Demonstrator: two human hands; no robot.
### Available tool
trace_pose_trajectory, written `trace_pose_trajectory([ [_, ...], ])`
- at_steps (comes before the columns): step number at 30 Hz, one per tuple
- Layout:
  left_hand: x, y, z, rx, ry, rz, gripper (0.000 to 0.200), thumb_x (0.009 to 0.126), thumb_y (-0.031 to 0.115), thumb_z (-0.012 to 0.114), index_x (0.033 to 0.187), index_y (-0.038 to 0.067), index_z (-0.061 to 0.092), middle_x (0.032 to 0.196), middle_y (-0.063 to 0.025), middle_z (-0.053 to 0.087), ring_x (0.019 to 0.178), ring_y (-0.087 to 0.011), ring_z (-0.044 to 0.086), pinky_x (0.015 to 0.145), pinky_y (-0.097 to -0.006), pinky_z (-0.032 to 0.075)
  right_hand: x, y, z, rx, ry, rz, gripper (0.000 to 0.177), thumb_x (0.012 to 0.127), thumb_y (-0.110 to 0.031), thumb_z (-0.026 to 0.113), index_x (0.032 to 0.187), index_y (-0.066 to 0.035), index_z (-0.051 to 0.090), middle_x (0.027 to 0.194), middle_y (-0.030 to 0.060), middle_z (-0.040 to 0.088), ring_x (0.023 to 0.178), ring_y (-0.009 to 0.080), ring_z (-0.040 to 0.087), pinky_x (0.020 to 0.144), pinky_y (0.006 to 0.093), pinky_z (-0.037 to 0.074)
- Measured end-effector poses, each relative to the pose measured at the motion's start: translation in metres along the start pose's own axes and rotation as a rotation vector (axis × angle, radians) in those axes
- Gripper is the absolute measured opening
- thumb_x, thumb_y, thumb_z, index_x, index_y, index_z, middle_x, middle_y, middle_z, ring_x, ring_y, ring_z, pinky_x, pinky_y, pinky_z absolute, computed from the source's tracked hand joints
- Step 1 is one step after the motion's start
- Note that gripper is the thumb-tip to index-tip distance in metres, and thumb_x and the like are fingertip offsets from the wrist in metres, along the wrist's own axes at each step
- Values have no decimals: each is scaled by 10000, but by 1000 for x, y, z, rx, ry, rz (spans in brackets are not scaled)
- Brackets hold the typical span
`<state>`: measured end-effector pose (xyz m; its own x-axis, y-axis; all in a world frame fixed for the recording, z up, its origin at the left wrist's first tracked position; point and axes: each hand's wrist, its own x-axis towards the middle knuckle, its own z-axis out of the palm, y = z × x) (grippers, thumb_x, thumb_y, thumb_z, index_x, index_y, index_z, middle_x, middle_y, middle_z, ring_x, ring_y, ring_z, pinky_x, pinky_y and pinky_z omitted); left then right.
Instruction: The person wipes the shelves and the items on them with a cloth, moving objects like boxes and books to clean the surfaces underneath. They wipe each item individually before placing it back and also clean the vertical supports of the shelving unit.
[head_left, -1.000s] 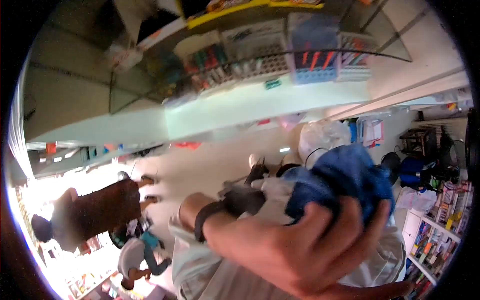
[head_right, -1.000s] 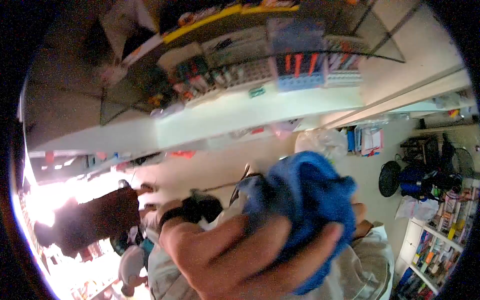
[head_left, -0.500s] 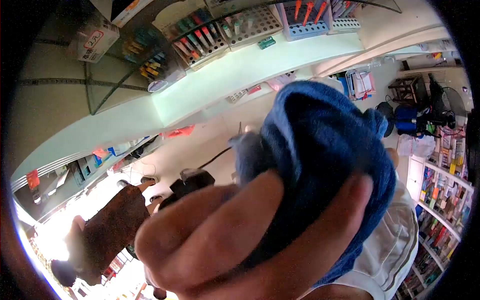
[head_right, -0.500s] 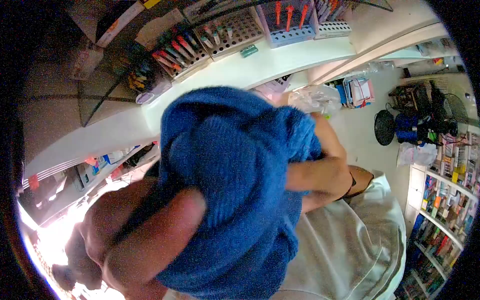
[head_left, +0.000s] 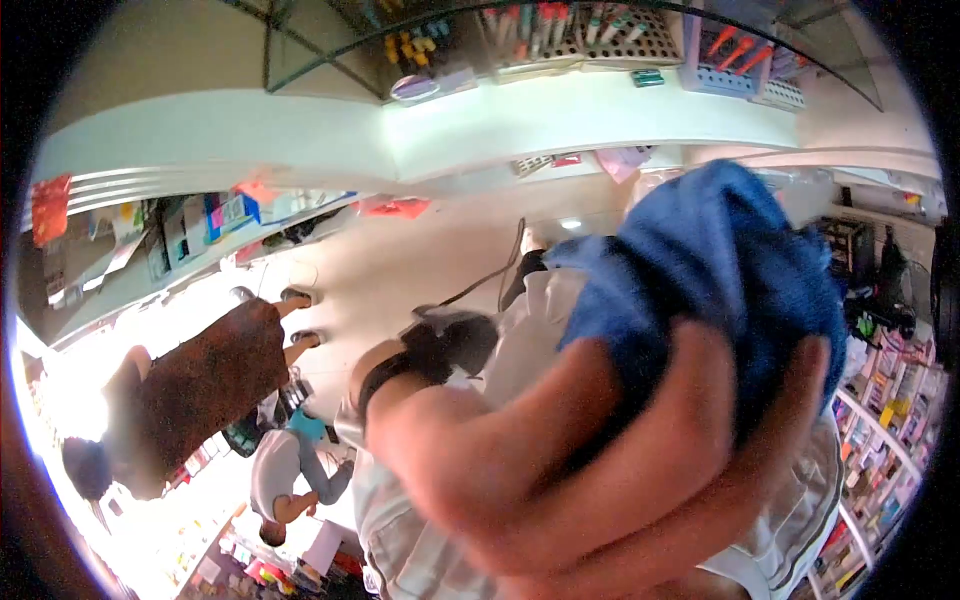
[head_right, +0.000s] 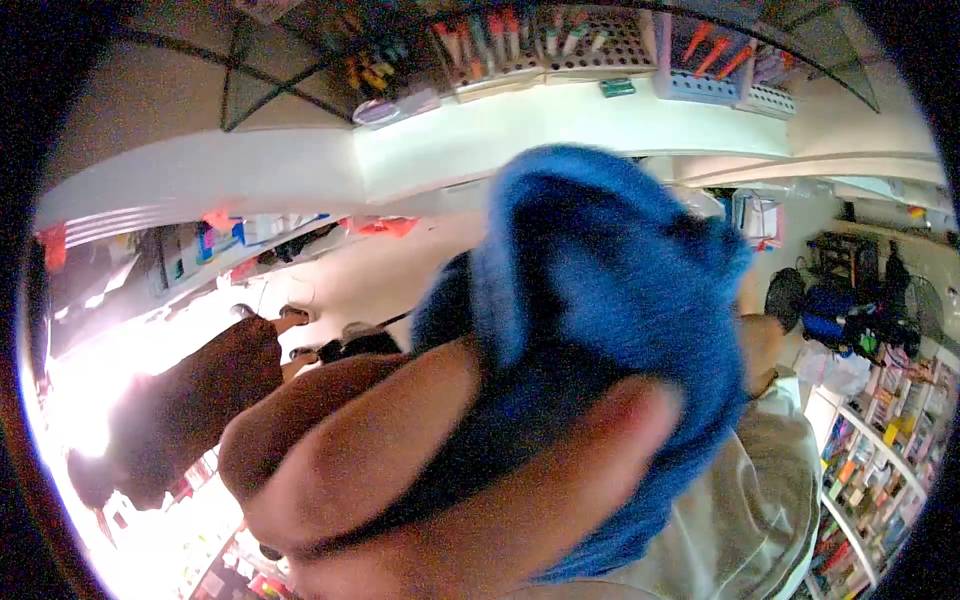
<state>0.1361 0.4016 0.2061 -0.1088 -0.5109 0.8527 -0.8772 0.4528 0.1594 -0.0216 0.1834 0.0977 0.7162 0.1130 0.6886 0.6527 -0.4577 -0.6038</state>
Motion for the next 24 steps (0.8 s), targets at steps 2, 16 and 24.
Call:
trace_pose_trajectory([
  [2, -9, -7, -7, 18, -9, -17, 894, 653, 311, 743, 1454, 114, 397, 1150, -162, 689, 880, -328, 640, 744, -386, 496, 2, 9, -2, 12, -8, 9, 460, 793, -323, 812, 1180, -106, 690, 1147, 222, 580, 995, 383, 600, 824, 441, 495],
  [16, -224, -162, 84, 170, -168, -1002, 1068, 577, 77, 780, 1543, 95, 326, 1308, -189, 590, 1149, -370, 586, 977, -440, 504, 19, 194, 117, -437, -88, 554, 701, 777, -94, 719, 1438, -226, 526, 1058, 168, 561, 983, 360, 605, 823, 425, 530],
  [24, -178, -189, 193, 167, -343, -803, 935, 591, 150, 836, 1445, 105, 459, 1215, -112, 587, 1086, -350, 534, 982, -442, 460, -53, 221, 62, -951, -32, 678, 541, 758, -158, 730, 1291, -192, 642, 1080, 137, 578, 974, 326, 613, 767, 414, 558],
])
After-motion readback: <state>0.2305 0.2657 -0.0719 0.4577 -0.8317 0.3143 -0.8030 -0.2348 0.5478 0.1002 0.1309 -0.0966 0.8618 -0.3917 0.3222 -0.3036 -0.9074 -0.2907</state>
